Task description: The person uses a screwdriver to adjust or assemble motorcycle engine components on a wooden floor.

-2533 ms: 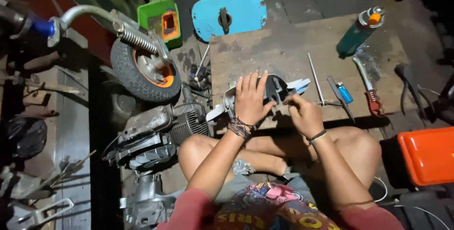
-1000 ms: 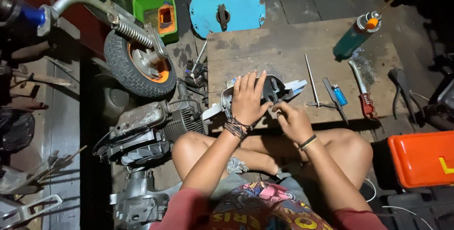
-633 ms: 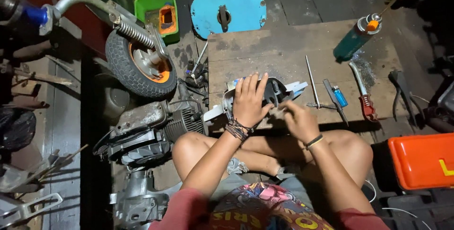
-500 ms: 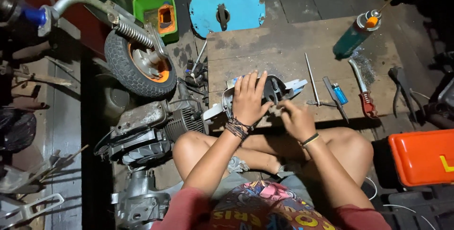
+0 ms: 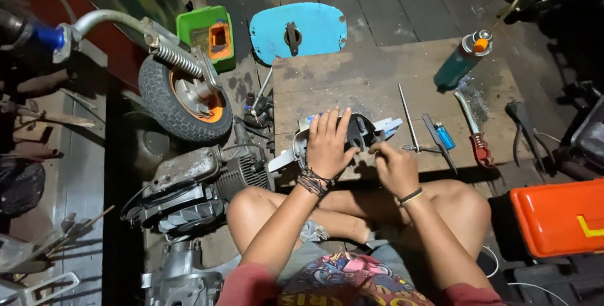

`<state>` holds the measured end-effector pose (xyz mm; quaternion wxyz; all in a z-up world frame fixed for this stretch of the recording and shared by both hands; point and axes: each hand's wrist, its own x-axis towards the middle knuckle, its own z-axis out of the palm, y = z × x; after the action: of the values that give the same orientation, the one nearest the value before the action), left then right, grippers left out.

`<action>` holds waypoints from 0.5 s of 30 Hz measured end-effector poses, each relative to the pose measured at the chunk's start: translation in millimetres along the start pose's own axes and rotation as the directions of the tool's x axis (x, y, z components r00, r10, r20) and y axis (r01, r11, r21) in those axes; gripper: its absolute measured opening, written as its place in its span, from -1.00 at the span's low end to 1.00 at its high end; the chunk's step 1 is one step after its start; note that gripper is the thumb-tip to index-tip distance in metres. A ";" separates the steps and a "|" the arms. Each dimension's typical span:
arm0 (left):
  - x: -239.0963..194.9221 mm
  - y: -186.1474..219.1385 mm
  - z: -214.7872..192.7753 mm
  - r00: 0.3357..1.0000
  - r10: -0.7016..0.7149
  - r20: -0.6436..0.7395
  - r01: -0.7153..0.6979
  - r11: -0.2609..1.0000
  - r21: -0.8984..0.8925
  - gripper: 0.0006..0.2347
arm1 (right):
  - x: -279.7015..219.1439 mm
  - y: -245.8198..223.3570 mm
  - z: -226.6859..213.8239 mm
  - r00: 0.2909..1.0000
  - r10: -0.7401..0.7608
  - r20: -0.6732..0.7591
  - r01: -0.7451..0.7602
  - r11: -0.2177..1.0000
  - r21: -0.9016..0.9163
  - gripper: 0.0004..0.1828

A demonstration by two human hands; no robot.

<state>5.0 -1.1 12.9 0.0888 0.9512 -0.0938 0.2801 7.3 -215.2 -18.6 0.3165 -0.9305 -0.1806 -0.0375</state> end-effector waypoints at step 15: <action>1.5 -3.3 2.7 1.000 0.003 0.014 -0.003 1.000 0.013 -0.01 | 5.2 -5.2 -6.9 0.999 0.027 0.040 -0.027 1.000 -0.017 -0.65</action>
<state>8.4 1.4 11.1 0.0817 0.9535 -0.0940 0.2743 10.6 -213.9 -9.1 0.3057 -0.9360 -0.1740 -0.0162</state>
